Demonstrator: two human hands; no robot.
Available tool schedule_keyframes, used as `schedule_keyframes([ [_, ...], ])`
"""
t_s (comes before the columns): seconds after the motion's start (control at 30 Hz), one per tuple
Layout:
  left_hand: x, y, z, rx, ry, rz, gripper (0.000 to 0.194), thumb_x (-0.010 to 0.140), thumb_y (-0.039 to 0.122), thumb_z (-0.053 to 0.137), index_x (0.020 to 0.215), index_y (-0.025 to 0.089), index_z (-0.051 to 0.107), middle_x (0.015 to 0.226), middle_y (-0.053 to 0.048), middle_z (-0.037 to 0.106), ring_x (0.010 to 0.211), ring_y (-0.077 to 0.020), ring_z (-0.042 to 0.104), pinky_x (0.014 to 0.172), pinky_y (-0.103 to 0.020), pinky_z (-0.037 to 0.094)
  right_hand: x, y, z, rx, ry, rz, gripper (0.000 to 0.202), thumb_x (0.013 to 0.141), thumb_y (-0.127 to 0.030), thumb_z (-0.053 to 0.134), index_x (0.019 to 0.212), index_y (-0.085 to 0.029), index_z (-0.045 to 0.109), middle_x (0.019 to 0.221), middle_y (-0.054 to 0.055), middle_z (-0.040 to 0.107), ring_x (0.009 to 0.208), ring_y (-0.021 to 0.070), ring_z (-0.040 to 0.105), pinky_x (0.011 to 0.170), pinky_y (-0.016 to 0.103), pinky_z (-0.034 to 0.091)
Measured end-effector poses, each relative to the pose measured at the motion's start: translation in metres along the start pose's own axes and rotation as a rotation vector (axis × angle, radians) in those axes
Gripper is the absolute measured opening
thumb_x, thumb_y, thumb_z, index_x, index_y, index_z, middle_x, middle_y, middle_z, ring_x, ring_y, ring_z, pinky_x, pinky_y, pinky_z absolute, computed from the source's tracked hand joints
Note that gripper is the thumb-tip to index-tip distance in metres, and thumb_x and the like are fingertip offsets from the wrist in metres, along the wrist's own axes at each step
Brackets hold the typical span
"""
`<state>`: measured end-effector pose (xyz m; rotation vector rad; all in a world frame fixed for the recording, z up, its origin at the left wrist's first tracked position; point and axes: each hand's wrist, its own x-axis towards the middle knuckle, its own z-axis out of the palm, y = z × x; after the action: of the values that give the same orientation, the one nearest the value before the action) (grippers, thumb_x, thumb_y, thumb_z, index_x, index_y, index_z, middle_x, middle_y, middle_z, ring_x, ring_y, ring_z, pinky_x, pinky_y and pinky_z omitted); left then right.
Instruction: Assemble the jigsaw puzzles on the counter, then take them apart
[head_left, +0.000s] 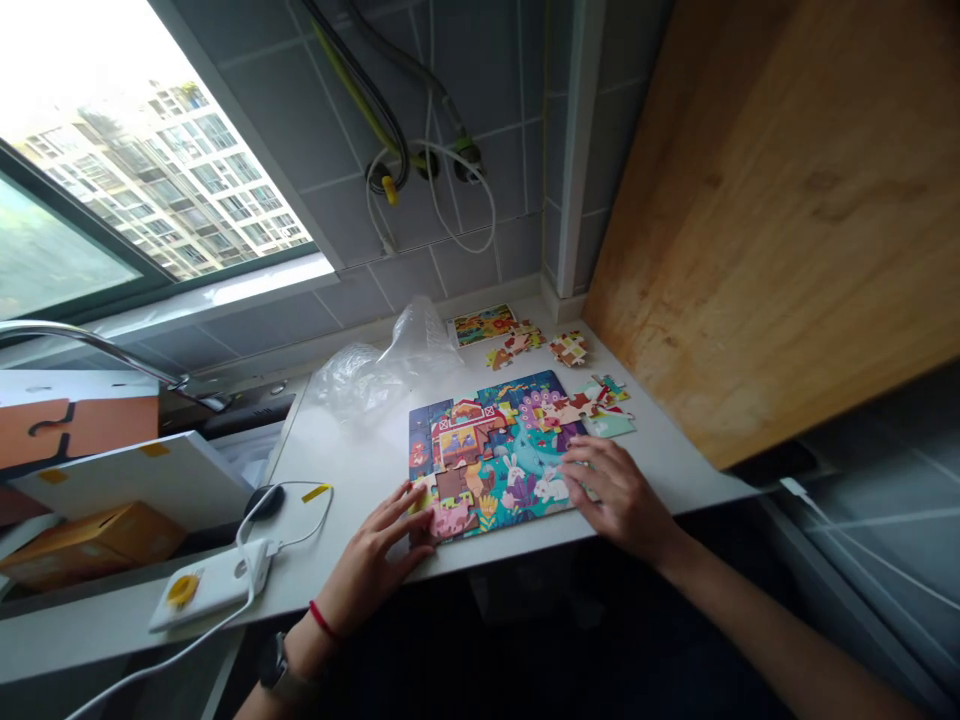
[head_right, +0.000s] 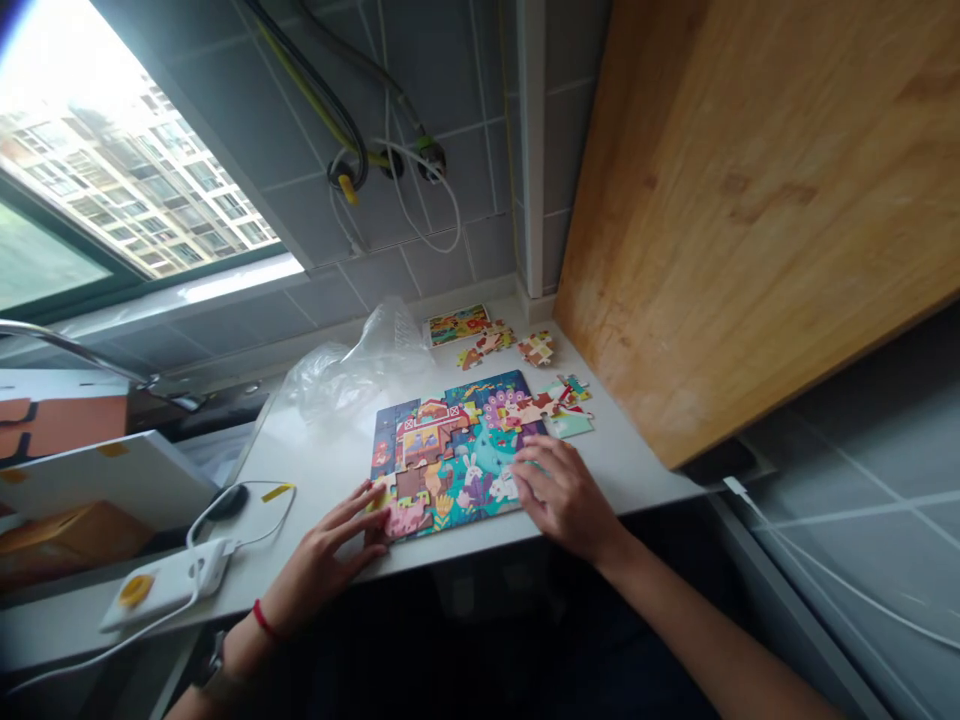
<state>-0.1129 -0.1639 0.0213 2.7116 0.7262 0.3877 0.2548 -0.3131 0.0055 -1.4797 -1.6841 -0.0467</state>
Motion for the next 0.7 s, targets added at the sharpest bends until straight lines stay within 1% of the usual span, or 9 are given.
schedule_keyframes([
  [0.07,0.002,0.0,0.0,-0.008,-0.017,-0.015,0.035,0.098,0.042,0.066,0.131,0.032,0.071,0.149,-0.007,0.061,0.142,-0.0345,0.053,0.109,-0.055,0.056,-0.001,0.026,-0.02,-0.037,0.089,0.08,0.018,0.096,-0.022,0.061,0.105,-0.027,0.076,0.104,0.008,0.076,0.111,0.0297,0.067,0.101,0.052,0.055],
  [0.13,0.004,-0.002,-0.002,-0.002,-0.041,-0.023,0.036,0.097,0.043,0.067,0.13,0.032,0.071,0.148,-0.007,0.062,0.142,-0.035,0.052,0.11,-0.056,0.055,-0.001,0.043,-0.034,-0.016,0.15,0.16,0.017,0.098,-0.025,0.059,0.1,-0.025,0.076,0.1,0.008,0.075,0.103,0.0278,0.069,0.095,0.047,0.058],
  [0.23,0.006,-0.002,-0.008,0.053,-0.088,-0.026,0.04,0.093,0.047,0.07,0.131,0.033,0.071,0.145,-0.006,0.065,0.143,-0.0366,0.051,0.109,-0.057,0.055,-0.002,0.052,-0.041,0.071,0.176,0.235,0.02,0.101,-0.029,0.056,0.098,-0.023,0.075,0.1,0.008,0.075,0.099,0.0251,0.071,0.09,0.041,0.059],
  [0.33,0.014,0.009,-0.017,0.135,-0.119,-0.031,0.052,0.088,0.049,0.076,0.136,0.033,0.067,0.148,-0.008,0.062,0.141,-0.0375,0.054,0.108,-0.056,0.056,-0.004,0.053,-0.04,0.147,0.179,0.278,0.022,0.101,-0.032,0.056,0.096,-0.023,0.075,0.098,0.007,0.075,0.097,0.0238,0.072,0.086,0.037,0.059],
  [0.4,0.027,0.027,-0.021,0.161,-0.117,-0.036,0.055,0.089,0.049,0.075,0.141,0.033,0.063,0.151,-0.01,0.059,0.137,-0.0353,0.059,0.108,-0.052,0.057,-0.005,0.054,-0.041,0.19,0.192,0.332,0.023,0.101,-0.034,0.056,0.094,-0.022,0.074,0.095,0.007,0.075,0.091,0.023,0.073,0.076,0.033,0.059],
  [0.47,0.046,0.052,-0.02,0.154,-0.135,-0.024,0.051,0.094,0.047,0.071,0.142,0.034,0.061,0.15,-0.01,0.06,0.134,-0.0331,0.061,0.108,-0.05,0.057,-0.006,0.056,-0.042,0.212,0.195,0.387,0.024,0.101,-0.035,0.056,0.092,-0.022,0.074,0.092,0.006,0.076,0.085,0.0223,0.073,0.067,0.031,0.057],
  [0.5,0.058,0.066,-0.018,0.136,-0.152,0.004,0.047,0.095,0.046,0.069,0.14,0.033,0.062,0.149,-0.009,0.061,0.134,-0.0323,0.062,0.109,-0.05,0.056,-0.006,0.057,-0.042,0.214,0.182,0.401,0.025,0.1,-0.036,0.056,0.092,-0.022,0.074,0.092,0.006,0.076,0.083,0.0218,0.072,0.065,0.03,0.057],
  [0.6,0.092,0.11,-0.004,0.065,-0.228,0.09,0.043,0.096,0.045,0.069,0.136,0.032,0.065,0.14,-0.008,0.067,0.13,-0.0296,0.064,0.111,-0.048,0.054,-0.007,0.06,-0.039,0.193,0.077,0.355,0.021,0.097,-0.039,0.063,0.098,-0.022,0.075,0.098,0.006,0.075,0.083,0.0216,0.072,0.071,0.032,0.06],
  [0.7,0.118,0.147,0.014,0.02,-0.296,0.166,0.044,0.097,0.041,0.068,0.139,0.029,0.063,0.136,-0.009,0.069,0.123,-0.0282,0.067,0.106,-0.045,0.056,-0.008,0.061,-0.034,0.114,-0.037,0.233,0.028,0.086,-0.042,0.077,0.107,-0.024,0.076,0.106,0.007,0.074,0.096,0.026,0.072,0.085,0.039,0.061],
])
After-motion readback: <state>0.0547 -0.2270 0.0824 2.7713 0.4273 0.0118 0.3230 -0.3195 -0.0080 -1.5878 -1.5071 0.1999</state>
